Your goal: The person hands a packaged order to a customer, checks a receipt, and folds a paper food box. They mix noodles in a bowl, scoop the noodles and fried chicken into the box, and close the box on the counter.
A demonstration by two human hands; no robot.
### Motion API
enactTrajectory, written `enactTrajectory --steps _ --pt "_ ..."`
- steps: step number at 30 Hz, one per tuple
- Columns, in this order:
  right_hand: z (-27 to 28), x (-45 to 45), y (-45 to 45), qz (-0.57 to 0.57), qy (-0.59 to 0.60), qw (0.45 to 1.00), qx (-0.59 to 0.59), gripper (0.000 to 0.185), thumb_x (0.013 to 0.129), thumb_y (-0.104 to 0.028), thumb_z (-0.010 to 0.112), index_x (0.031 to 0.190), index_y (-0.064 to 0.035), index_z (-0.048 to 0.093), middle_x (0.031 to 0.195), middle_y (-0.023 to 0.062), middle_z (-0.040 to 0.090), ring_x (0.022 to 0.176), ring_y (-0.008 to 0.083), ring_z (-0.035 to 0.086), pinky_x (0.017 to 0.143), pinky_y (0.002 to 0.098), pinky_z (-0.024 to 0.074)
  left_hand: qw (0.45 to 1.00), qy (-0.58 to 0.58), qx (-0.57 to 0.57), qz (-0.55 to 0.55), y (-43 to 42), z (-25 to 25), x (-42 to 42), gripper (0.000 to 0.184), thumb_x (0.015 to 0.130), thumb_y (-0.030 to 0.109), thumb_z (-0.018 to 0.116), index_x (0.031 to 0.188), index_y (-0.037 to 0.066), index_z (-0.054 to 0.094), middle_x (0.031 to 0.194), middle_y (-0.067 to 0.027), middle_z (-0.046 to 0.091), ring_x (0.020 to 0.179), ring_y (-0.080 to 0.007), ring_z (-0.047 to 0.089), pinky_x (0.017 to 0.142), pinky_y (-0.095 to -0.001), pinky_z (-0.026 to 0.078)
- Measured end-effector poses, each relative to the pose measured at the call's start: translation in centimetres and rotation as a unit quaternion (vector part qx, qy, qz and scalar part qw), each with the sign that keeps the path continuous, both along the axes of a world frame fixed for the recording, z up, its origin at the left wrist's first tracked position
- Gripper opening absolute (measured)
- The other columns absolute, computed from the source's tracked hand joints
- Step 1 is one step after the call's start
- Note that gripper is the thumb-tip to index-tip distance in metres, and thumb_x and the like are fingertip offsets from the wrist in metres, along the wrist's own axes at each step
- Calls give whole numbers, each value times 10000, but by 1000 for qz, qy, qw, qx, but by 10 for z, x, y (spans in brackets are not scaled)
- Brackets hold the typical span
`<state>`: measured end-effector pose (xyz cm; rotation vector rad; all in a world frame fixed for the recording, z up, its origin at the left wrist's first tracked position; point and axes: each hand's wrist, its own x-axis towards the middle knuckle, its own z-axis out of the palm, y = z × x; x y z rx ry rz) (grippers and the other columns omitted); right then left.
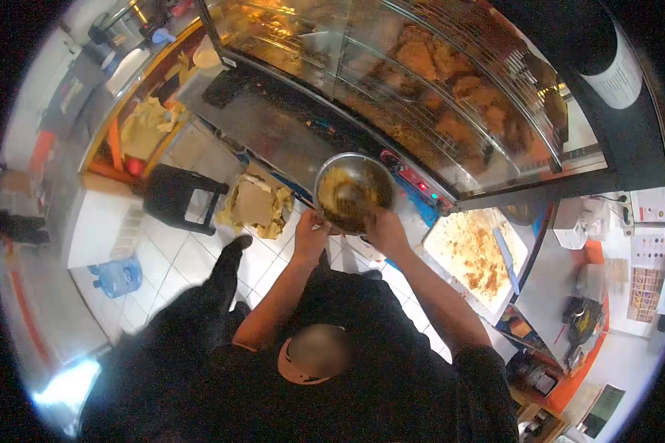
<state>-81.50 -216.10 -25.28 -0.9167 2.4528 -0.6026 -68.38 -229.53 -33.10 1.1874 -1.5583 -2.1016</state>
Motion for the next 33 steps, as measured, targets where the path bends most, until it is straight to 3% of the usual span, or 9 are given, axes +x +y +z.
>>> enactTrajectory --steps 7,10,13,18,21,24,27,30,33 --pt "25 -27 14 -19 51 993 -106 229 813 -97 576 1023 -29 638 803 176 648 713 384 617 710 402 522 999 40 22 -7 -3 2 3 197 821 -81 553 980 13 484 874 -48 506 810 -128 520 567 -256 477" --pt "-49 -37 32 -59 -150 973 -162 201 819 -101 571 996 -26 632 737 156 626 636 350 590 669 377 518 998 54 10 -6 0 -1 0 188 828 -84 545 977 10 478 872 -52 499 821 -131 524 603 -258 498" --pt "-13 -18 16 -215 -321 909 -156 268 841 -165 552 1081 -59 610 834 178 646 651 372 605 620 429 512 999 43 -18 -24 -2 4 1 182 835 -83 546 971 12 471 873 -54 496 835 -130 542 591 -252 497" --pt "-9 18 17 43 41 992 -108 288 853 -165 534 1119 -90 615 819 193 654 688 394 621 635 453 517 999 10 26 -47 -8 15 4 174 852 -55 560 983 16 470 886 -49 512 731 -135 602 491 -237 426" --pt "27 24 14 7 14 998 56 260 831 -135 567 1069 -78 652 969 204 658 874 368 635 784 435 506 999 36 18 -13 -11 11 3 209 830 20 630 986 62 498 891 -34 522 643 -122 491 513 -266 407" --pt "41 -17 23 13 30 999 -12 250 832 -152 557 1030 -48 667 1019 207 648 889 370 629 827 431 493 999 24 36 -5 -12 17 2 196 823 17 632 959 69 500 876 -23 514 667 -117 492 512 -262 402" --pt "61 -38 14 -45 68 991 -105 277 809 -157 508 1037 -56 629 852 216 643 819 421 616 757 490 514 997 20 -73 -31 -18 -23 3 186 821 11 629 941 67 499 873 -18 511 666 -117 487 510 -258 398" --pt "29 -57 -12 12 26 1000 -8 300 837 -200 533 1050 -27 655 1020 209 646 906 376 625 846 427 477 993 48 -95 -46 -16 -16 -1 190 837 -69 568 962 33 467 874 -37 514 575 -91 478 521 -230 389" --pt "-3 -44 -32 64 -50 995 -58 312 843 -226 534 1069 -47 654 1009 212 645 921 376 620 840 437 475 999 -12 24 -43 -28 7 -5 179 845 -55 574 950 36 461 864 -34 508 592 -111 534 537 -235 399"
